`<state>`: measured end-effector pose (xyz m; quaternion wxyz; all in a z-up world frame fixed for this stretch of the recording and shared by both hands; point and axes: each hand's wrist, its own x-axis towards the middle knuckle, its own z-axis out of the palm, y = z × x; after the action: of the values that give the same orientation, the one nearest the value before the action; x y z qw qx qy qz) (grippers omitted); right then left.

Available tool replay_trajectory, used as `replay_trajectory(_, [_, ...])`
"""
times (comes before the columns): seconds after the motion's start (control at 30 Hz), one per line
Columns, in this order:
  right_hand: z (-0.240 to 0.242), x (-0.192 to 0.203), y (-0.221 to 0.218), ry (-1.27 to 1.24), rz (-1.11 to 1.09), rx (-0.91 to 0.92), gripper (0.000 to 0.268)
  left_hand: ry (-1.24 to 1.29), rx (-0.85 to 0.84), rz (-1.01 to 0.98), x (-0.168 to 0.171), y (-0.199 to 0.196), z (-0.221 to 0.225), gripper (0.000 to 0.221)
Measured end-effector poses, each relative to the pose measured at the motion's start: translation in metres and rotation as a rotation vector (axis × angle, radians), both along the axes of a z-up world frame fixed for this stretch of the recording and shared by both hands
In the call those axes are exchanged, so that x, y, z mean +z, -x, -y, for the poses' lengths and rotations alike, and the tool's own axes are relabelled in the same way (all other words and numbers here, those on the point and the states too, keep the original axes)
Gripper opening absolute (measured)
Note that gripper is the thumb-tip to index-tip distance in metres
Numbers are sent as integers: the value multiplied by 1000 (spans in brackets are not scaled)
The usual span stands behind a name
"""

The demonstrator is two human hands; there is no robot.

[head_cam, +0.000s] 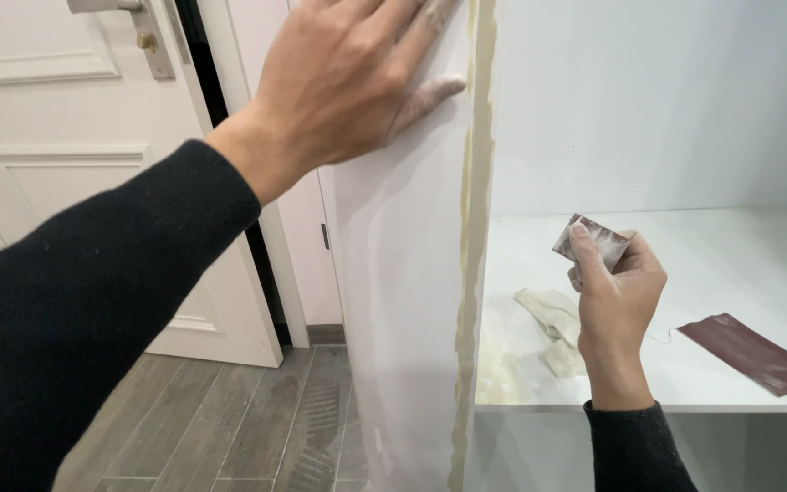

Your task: Sanding the edges of a white cabinet to smooth the surface and prepare it for finishing.

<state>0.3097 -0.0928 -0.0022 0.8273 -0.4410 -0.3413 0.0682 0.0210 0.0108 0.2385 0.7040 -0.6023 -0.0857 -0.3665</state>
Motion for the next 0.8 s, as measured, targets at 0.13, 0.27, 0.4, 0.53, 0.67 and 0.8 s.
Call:
replay_trajectory(0.13, [5,2,-1,27,5,-25,40,311,-57,-243,-39,6,8,94])
replay_trajectory(0.27, [11,7,0,56,38,-62,39,58,-15,-238,-17,15,18,88])
replay_trajectory(0.4, [5,6,-3,65,17,-76,41,13,-15,-168,41,0,18,97])
replay_trajectory(0.53, [-4,0,-8,67,-20,-74,34,86,-81,-125,83,-10,17,96])
replay_trajectory(0.67, [2,4,-3,102,-33,-46,37,166,-67,-91,77,-14,24,100])
replay_trajectory(0.8, [0,0,-9,82,-14,-55,37,124,-56,-100,50,-5,24,101])
